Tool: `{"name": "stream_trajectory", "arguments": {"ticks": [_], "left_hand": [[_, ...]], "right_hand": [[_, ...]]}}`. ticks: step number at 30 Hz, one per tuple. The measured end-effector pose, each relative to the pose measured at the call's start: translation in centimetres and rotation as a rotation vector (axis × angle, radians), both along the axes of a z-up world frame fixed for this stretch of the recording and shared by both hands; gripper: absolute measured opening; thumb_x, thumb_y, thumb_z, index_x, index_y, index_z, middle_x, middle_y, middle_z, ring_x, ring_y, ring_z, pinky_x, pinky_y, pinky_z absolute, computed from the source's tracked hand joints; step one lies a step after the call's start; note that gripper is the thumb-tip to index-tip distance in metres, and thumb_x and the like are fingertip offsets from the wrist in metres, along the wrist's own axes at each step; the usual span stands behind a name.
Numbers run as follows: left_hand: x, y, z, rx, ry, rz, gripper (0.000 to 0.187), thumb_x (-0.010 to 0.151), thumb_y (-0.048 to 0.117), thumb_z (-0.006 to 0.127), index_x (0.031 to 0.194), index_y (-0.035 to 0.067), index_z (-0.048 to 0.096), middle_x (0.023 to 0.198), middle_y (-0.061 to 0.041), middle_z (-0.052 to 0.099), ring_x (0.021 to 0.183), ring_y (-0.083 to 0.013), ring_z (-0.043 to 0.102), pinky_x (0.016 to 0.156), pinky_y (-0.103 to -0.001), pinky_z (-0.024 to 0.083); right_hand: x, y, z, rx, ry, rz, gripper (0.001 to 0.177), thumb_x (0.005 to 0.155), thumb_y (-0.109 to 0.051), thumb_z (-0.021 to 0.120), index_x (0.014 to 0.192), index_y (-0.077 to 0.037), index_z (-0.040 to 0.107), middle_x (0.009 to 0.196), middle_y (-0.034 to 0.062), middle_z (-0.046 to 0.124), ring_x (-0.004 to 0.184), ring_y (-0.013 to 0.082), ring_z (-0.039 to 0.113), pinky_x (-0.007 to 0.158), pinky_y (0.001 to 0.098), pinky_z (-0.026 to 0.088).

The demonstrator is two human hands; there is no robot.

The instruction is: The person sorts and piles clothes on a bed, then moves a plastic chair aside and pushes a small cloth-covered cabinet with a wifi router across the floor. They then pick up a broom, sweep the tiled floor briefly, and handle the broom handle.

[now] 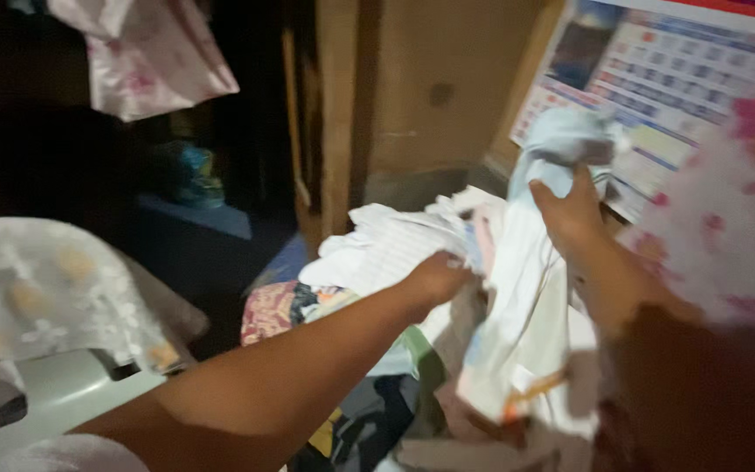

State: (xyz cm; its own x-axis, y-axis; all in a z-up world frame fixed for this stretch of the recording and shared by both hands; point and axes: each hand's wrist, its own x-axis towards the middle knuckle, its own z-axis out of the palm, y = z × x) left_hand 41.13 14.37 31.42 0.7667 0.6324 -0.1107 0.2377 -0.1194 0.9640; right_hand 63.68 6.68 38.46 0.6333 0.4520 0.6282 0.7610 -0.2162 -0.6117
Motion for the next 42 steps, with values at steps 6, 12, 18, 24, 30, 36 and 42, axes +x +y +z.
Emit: {"name": "stream_trajectory", "arguments": {"ticks": [6, 12, 18, 24, 30, 36, 42], "left_hand": [[-4.2, 5.6, -7.5, -0.2, 0.226, 0.067, 0.057, 0.086, 0.035, 0.069, 0.135, 0.009, 0.057, 0.126, -0.018, 0.063, 0.111, -0.0349, 0.06, 0.09, -0.056, 0.052], [-6.2, 4.5, -11.5, -0.192, 0.359, 0.06, 0.058, 0.088, 0.041, 0.065, 0.139, 0.014, 0.055, 0.136, -0.016, 0.061, 0.116, -0.0363, 0.06, 0.09, -0.054, 0.054], [-8.8, 0.3, -17.3, -0.007, 0.356, -0.043, 0.048, 0.084, 0.038, 0.07, 0.118, 0.004, 0.074, 0.105, -0.021, 0.077, 0.087, -0.0318, 0.069, 0.075, -0.049, 0.057], [-16.5, -4.1, -23.1, 0.198, 0.432, -0.146, 0.043, 0.083, 0.037, 0.071, 0.111, 0.005, 0.079, 0.09, -0.016, 0.077, 0.076, -0.0254, 0.069, 0.068, -0.044, 0.054], [-25.9, -10.7, -28.0, -0.01, 0.446, 0.147, 0.035, 0.086, 0.032, 0.069, 0.107, 0.004, 0.076, 0.093, -0.016, 0.075, 0.079, -0.0269, 0.069, 0.069, -0.043, 0.056], [-32.7, -17.4, -31.5, -0.154, 0.41, 0.263, 0.03, 0.09, 0.027, 0.065, 0.101, 0.0, 0.074, 0.094, -0.016, 0.073, 0.083, -0.0283, 0.07, 0.07, -0.042, 0.055], [-35.8, -20.2, -31.3, -0.489, 0.349, 0.428, 0.025, 0.092, 0.025, 0.064, 0.099, 0.002, 0.07, 0.095, -0.018, 0.069, 0.069, -0.027, 0.058, 0.06, -0.047, 0.044]], "right_hand": [[-5.5, 3.0, -4.8, -0.646, 0.199, -0.145, 0.088, 0.083, -0.05, 0.073, 0.155, -0.02, 0.033, 0.161, 0.0266, 0.02, 0.143, 0.0528, 0.018, 0.113, 0.0676, 0.016], [-11.4, -3.7, -10.9, -0.674, -0.117, -0.168, 0.077, 0.08, -0.046, 0.073, 0.148, -0.017, 0.051, 0.157, 0.03, 0.033, 0.145, 0.0511, 0.024, 0.112, 0.075, 0.013], [-19.8, -12.7, -16.9, -0.677, -0.223, 0.199, 0.05, 0.085, -0.031, 0.069, 0.133, -0.017, 0.063, 0.153, 0.0194, 0.043, 0.145, 0.0409, 0.031, 0.117, 0.0609, 0.02], [-27.1, -18.8, -22.8, -0.845, -0.207, 0.293, 0.042, 0.084, -0.025, 0.069, 0.126, -0.021, 0.067, 0.152, 0.0057, 0.05, 0.145, 0.0315, 0.037, 0.121, 0.0534, 0.027], [-31.1, -17.9, -28.3, -1.097, -0.327, 0.638, 0.081, 0.074, -0.033, 0.079, 0.146, -0.013, 0.048, 0.166, 0.0139, 0.033, 0.131, 0.0388, 0.053, 0.102, 0.0537, 0.047], [-30.0, -19.1, -34.4, -1.631, -0.283, 0.489, 0.056, 0.094, -0.031, 0.06, 0.148, -0.029, 0.047, 0.151, 0.0082, 0.048, 0.13, 0.0316, 0.058, 0.103, 0.054, 0.048], [-26.3, -24.2, -31.4, -1.71, -0.245, 0.365, 0.05, 0.097, -0.032, 0.055, 0.147, -0.031, 0.051, 0.147, 0.0049, 0.052, 0.131, 0.0286, 0.059, 0.107, 0.0528, 0.046]]}}
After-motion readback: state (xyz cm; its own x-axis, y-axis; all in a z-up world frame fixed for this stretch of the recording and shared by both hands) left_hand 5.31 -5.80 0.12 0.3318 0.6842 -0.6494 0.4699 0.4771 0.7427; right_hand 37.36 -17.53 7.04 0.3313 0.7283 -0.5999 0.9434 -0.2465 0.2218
